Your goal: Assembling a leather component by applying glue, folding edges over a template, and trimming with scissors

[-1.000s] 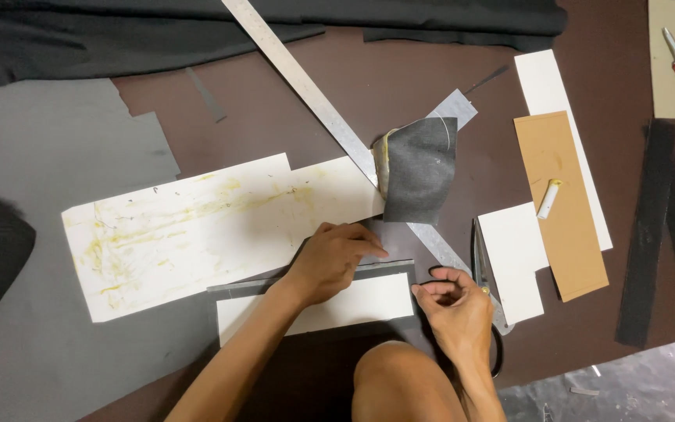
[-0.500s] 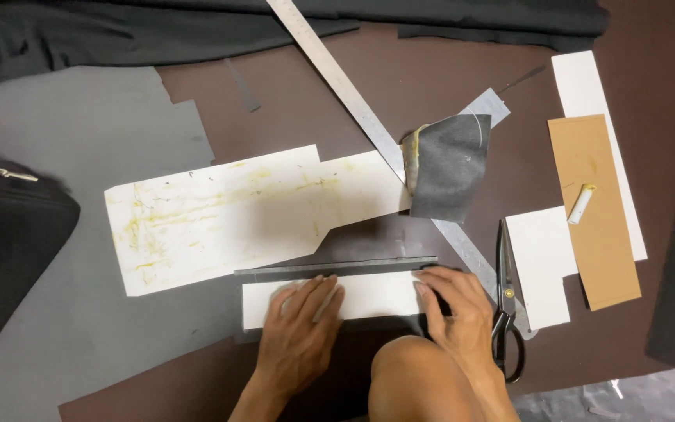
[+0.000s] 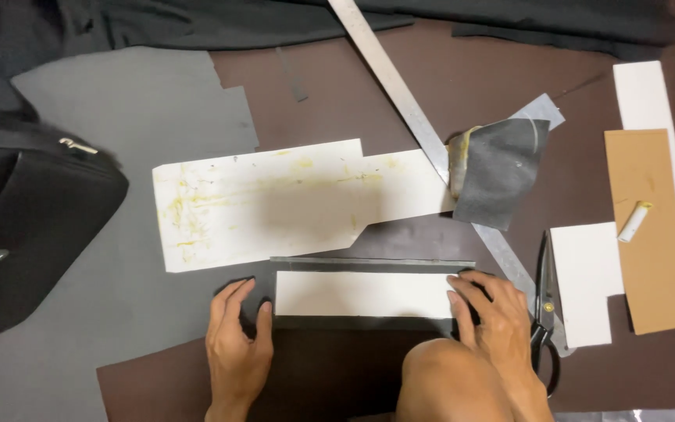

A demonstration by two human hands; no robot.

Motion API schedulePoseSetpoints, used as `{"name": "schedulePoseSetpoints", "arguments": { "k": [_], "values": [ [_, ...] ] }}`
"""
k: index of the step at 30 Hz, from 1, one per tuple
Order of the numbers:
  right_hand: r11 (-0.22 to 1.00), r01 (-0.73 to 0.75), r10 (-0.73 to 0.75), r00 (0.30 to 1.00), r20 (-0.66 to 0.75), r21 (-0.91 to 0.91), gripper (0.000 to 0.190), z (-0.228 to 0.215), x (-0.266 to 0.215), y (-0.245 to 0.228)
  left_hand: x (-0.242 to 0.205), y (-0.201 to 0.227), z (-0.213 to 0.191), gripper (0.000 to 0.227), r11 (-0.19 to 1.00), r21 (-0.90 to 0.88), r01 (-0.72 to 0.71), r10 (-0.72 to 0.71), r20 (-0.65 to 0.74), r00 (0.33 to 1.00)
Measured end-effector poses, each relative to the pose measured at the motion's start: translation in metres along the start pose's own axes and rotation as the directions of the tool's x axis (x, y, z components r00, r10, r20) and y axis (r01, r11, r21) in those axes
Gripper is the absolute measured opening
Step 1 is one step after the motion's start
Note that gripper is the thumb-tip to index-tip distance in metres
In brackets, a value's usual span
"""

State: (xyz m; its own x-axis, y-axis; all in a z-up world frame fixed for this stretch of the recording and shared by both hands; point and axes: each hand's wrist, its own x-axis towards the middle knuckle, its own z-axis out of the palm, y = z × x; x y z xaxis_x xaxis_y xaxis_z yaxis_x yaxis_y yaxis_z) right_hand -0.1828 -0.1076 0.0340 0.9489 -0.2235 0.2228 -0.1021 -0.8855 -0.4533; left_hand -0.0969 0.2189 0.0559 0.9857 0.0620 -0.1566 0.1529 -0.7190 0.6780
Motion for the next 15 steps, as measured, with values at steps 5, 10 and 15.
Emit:
{"name": "schedulePoseSetpoints", "arguments": {
  "k": [5, 10, 15],
  "values": [
    [0.997, -0.076, 0.076, 0.997, 0.014, 0.027, 0.031, 0.004, -0.008, -0.007, 0.007, 0.008, -0.006, 0.044, 0.966, -0.189, 0.175, -0.159, 0.098, 0.982],
    [0.958, -0.266, 0.272, 0.961, -0.049, 0.109, 0.058, 0.001, -0.005, -0.014, 0.026, -0.003, 0.002, 0.054, 0.967, -0.192, 0.165, -0.145, 0.118, 0.982],
    [0.768, -0.600, 0.579, 0.800, 0.156, 0.225, 0.066, -0.013, 0.005, -0.022, 0.029, 0.001, -0.004, 0.039, 0.806, -0.509, 0.304, -0.207, 0.239, 0.949]
  ]
}}
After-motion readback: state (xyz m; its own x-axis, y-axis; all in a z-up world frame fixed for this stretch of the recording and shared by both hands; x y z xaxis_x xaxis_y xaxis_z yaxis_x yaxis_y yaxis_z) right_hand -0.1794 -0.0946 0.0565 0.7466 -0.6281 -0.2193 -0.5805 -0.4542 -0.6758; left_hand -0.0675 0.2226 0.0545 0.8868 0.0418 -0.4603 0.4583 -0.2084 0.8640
